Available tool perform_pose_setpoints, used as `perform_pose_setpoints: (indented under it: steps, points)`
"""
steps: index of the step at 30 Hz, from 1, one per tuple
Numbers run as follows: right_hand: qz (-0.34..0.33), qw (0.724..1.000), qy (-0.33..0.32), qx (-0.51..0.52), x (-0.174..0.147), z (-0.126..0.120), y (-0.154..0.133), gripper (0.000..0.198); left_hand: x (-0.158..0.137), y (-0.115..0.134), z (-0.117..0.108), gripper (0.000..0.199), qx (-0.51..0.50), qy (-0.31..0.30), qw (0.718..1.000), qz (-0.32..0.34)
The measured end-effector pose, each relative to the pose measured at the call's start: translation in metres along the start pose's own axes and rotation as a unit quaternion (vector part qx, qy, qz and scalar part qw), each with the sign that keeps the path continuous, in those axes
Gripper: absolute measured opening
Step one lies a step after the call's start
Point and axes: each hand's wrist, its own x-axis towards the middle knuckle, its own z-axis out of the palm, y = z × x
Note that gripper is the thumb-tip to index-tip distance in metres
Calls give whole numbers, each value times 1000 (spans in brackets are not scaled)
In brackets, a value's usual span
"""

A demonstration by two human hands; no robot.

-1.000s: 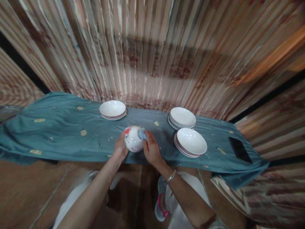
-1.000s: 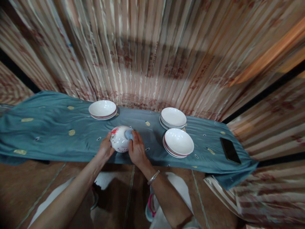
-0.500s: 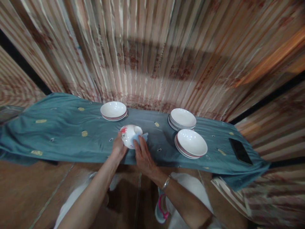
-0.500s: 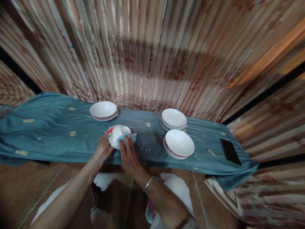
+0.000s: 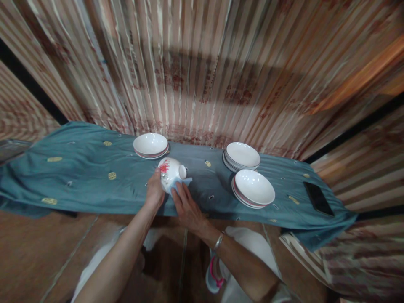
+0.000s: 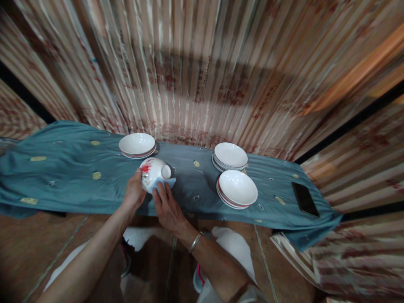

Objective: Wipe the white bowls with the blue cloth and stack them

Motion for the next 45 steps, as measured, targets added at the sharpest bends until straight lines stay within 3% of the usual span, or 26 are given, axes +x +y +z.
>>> perform_pose_setpoints:
  steps: [4, 8, 11, 17, 23, 30, 38, 42, 45]
  points:
    - [-27, 999, 19, 7, 5, -2, -2, 55, -2, 2, -2, 53, 88, 12, 996, 29]
    - [-38, 999, 12, 23, 14, -9, 3, 55, -2, 0, -7, 50, 147, -37, 984, 89]
    - [-6, 999, -4, 32, 21, -13, 9, 55, -4, -1, -9, 48, 164, -65, 978, 109]
    - [72, 996, -14, 41, 37, -17, 21, 50, -10, 1, -5, 45, 129, -91, 984, 79]
    - [149, 978, 18, 146, 54, -17, 34, 50, -15, 2, -3, 50, 103, -135, 985, 31]
    - [284, 908, 86, 297, 64, 11, 62, 46, -17, 2, -3, 57, 72, -141, 987, 17]
    - [422, 771, 92, 469, 65, 32, 82, 45, -10, -7, -6, 55, 29, -109, 994, 5]
    - [463, 739, 109, 478, 60, 51, 83, 44, -8, -10, -6, 52, 2, -85, 996, -5]
    - [477, 735, 111, 469, 55, 68, 79, 47, -6, -11, -6, 49, -23, -60, 998, -4]
